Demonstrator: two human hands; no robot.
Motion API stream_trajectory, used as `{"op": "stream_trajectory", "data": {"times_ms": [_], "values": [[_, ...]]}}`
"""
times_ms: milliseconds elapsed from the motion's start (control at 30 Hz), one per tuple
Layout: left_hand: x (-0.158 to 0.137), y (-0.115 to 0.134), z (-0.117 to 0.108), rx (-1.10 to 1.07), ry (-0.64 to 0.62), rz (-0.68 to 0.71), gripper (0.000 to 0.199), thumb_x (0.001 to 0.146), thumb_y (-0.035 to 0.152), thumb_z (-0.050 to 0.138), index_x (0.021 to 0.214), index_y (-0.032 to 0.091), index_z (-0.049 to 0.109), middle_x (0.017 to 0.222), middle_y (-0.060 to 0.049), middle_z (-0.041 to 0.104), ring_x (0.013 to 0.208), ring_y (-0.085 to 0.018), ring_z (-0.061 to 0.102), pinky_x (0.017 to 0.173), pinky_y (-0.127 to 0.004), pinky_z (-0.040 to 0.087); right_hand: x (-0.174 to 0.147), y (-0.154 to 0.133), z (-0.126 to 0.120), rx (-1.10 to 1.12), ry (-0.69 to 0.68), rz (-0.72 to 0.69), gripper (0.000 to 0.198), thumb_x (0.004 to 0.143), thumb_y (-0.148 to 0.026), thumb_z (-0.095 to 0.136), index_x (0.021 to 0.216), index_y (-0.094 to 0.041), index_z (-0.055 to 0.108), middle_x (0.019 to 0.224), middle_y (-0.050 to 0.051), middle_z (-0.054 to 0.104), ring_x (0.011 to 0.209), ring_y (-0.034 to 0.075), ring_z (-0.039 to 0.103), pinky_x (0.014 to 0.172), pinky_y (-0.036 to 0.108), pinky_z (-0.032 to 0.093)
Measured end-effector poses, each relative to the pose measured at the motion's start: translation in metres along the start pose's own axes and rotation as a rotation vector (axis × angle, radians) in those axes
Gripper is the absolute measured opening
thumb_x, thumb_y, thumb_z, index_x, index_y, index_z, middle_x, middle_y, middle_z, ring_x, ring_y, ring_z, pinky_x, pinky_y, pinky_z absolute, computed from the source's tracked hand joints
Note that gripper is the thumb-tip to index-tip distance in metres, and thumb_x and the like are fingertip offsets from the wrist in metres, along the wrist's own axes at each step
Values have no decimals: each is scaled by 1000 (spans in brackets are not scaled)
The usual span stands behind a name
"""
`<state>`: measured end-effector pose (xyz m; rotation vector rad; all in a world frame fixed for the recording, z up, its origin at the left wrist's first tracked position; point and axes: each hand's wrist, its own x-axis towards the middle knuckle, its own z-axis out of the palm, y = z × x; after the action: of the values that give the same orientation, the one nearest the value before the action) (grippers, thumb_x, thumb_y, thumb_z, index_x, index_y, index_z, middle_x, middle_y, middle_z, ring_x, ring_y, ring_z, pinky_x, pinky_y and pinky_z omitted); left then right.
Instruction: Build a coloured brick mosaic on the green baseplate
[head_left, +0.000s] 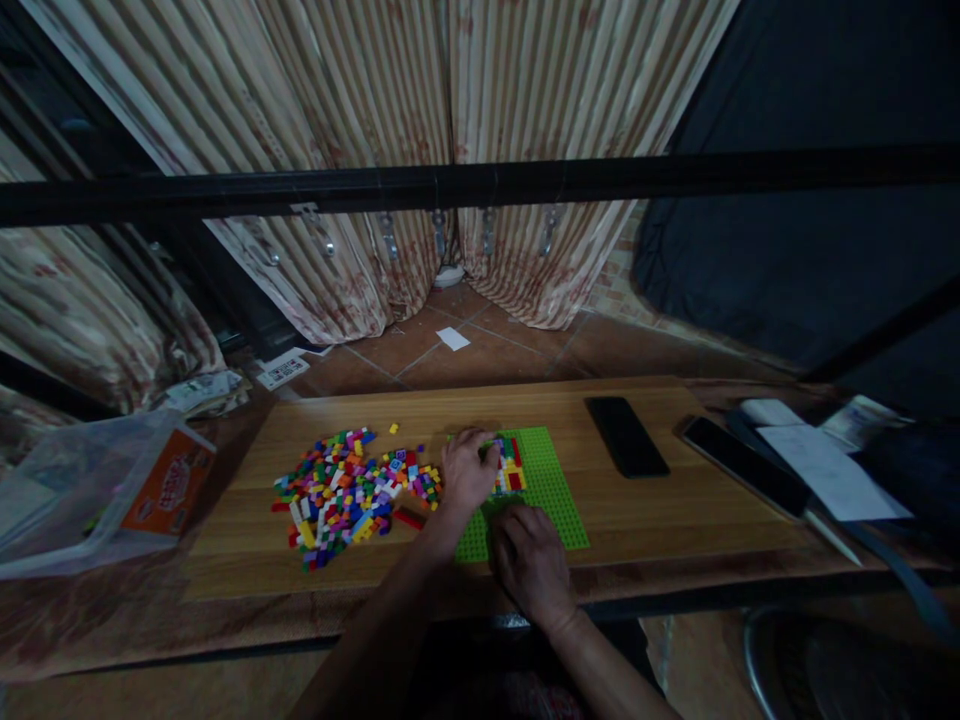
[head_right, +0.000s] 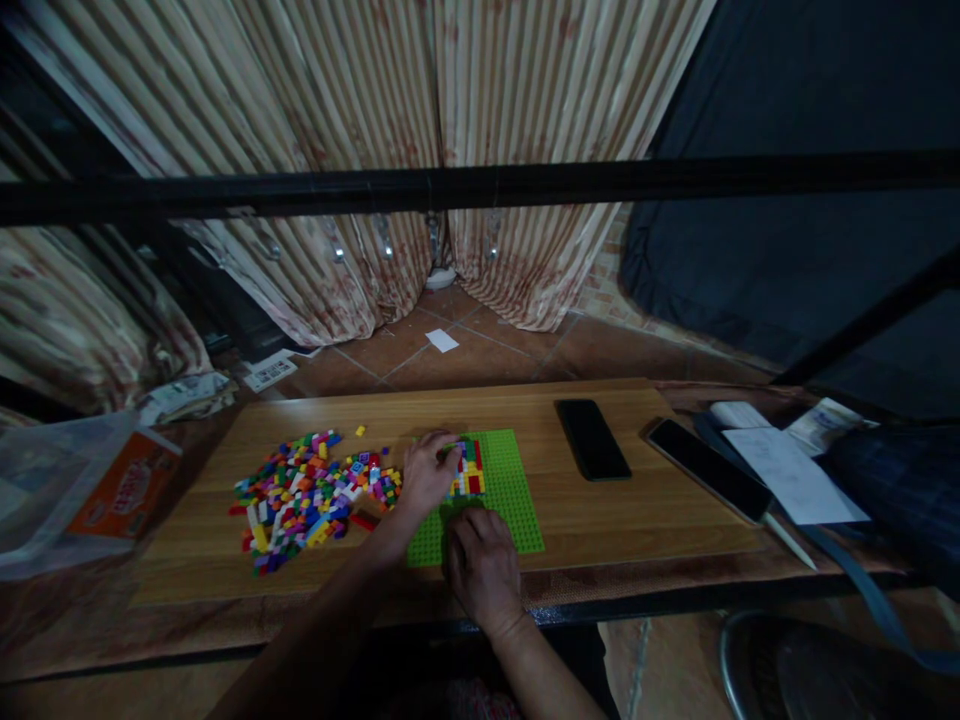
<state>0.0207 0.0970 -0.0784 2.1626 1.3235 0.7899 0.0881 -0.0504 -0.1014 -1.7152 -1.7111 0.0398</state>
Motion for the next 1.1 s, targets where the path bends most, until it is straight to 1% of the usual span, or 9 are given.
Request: {"op": "stream_trajectory", "data": {"times_ms": [200, 367, 600, 1100], "values": [[-1, 2, 1, -9, 14, -37, 19, 86, 29, 56, 99, 26, 70, 109, -1, 69, 106, -19, 58, 99, -38, 39, 0, 1, 1, -4, 20, -20, 15, 89, -15, 49, 92, -20, 63, 91, 7, 59, 87, 22, 52, 76, 36, 44], [-2, 3, 3, -11, 39, -27, 18, 86, 28, 56, 98, 25, 70, 107, -2, 69, 104, -19, 58, 97, -38, 38, 0, 1, 1, -7, 11, -16, 15, 90, -17, 48, 91, -20, 62, 91, 8, 59, 88, 22, 51, 77, 36, 44], [-2, 3, 5, -6, 45, -26, 17, 86, 28, 57, 98, 25, 69, 105, -2, 69, 103, -19, 57, 97, -38, 37, 1, 0, 0, -16, 23, -25, 15, 89, -16, 48, 91, -21, 63, 88, 7, 59, 85, 21, 52, 73, 34, 44], [-4, 4, 5, 2, 52, -29, 16, 86, 28, 57, 97, 26, 69, 104, -1, 69, 102, -19, 57, 97, -38, 35, 0, 0, 0, -16, 6, -10, 16, 89, -16, 48, 93, -20, 62, 91, 7, 59, 87, 22, 52, 76, 36, 44]]}}
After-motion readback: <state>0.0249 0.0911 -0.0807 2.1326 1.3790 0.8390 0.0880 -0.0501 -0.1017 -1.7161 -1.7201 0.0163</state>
